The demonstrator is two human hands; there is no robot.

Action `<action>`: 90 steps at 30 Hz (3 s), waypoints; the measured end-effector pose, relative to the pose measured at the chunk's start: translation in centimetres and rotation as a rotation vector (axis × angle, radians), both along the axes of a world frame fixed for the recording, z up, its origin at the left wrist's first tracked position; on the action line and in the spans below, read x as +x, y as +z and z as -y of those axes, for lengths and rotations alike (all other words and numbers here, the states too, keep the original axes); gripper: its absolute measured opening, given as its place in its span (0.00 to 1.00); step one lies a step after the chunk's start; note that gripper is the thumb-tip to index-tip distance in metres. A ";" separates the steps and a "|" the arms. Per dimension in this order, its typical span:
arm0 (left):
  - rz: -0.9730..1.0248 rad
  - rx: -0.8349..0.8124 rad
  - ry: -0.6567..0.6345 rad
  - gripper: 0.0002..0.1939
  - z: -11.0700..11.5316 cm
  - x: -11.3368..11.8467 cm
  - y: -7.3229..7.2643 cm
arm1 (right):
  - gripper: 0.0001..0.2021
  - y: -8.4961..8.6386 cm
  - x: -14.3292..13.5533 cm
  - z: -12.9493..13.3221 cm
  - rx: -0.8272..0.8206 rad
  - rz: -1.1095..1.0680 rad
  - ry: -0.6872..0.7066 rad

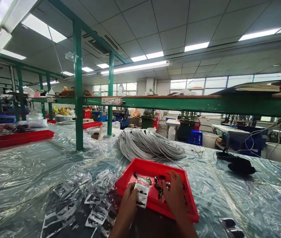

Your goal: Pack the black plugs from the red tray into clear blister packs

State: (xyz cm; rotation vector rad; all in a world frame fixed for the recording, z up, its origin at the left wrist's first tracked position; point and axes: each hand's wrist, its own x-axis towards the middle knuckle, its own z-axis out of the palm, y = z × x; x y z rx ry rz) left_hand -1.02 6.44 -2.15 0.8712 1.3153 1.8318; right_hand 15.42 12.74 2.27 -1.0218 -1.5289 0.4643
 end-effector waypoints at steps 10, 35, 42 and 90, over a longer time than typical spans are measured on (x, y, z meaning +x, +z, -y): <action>0.017 0.124 -0.280 0.23 -0.5 -0.7 -0.4 | 0.23 -0.6 -1.9 1.1 -0.284 0.063 0.564; -0.215 0.178 -0.492 0.17 2.7 -0.3 3.3 | 0.11 2.2 -0.3 2.9 -0.109 0.395 0.592; -0.316 0.043 -0.135 0.25 1.5 0.2 1.8 | 0.12 2.0 -0.5 2.5 0.095 0.524 0.479; 0.163 0.191 -0.503 0.14 2.0 -0.8 2.5 | 0.17 -0.9 -4.7 5.5 -0.204 -0.219 0.518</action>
